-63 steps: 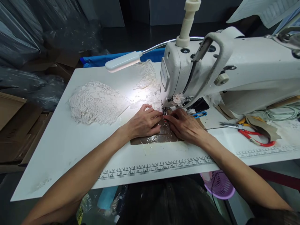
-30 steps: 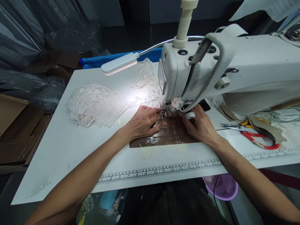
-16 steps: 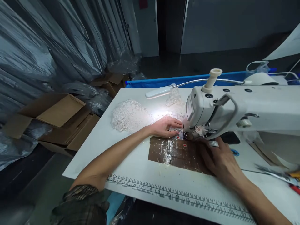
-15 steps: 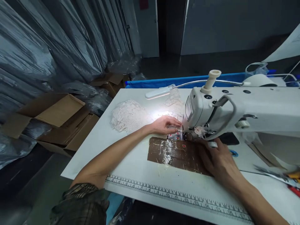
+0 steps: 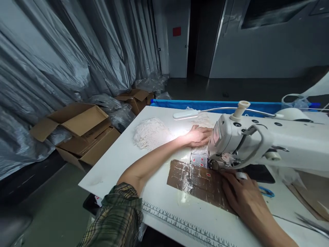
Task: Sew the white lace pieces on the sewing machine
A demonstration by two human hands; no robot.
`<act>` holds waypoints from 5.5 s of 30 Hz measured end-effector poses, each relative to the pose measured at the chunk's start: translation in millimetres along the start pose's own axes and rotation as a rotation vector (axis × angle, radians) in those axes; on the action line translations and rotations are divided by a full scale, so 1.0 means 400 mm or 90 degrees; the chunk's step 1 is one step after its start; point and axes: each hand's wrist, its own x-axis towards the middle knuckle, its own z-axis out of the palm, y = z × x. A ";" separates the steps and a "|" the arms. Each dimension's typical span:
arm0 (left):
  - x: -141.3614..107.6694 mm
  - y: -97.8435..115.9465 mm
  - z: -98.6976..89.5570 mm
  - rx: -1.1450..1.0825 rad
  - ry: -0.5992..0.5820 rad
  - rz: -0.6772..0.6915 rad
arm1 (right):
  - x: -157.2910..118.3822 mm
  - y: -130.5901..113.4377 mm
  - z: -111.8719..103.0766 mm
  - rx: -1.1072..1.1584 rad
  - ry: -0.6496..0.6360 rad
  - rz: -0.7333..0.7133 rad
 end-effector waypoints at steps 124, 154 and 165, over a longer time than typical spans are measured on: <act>-0.410 -0.020 -0.118 0.049 0.110 -0.379 | 0.049 -0.105 -0.023 0.389 -0.099 0.185; -0.330 -0.161 -0.182 0.101 0.208 -0.435 | 0.043 -0.098 -0.008 0.368 -0.103 0.173; -0.414 -0.268 -0.375 0.084 0.408 -0.572 | 0.042 -0.096 0.001 0.368 -0.109 0.180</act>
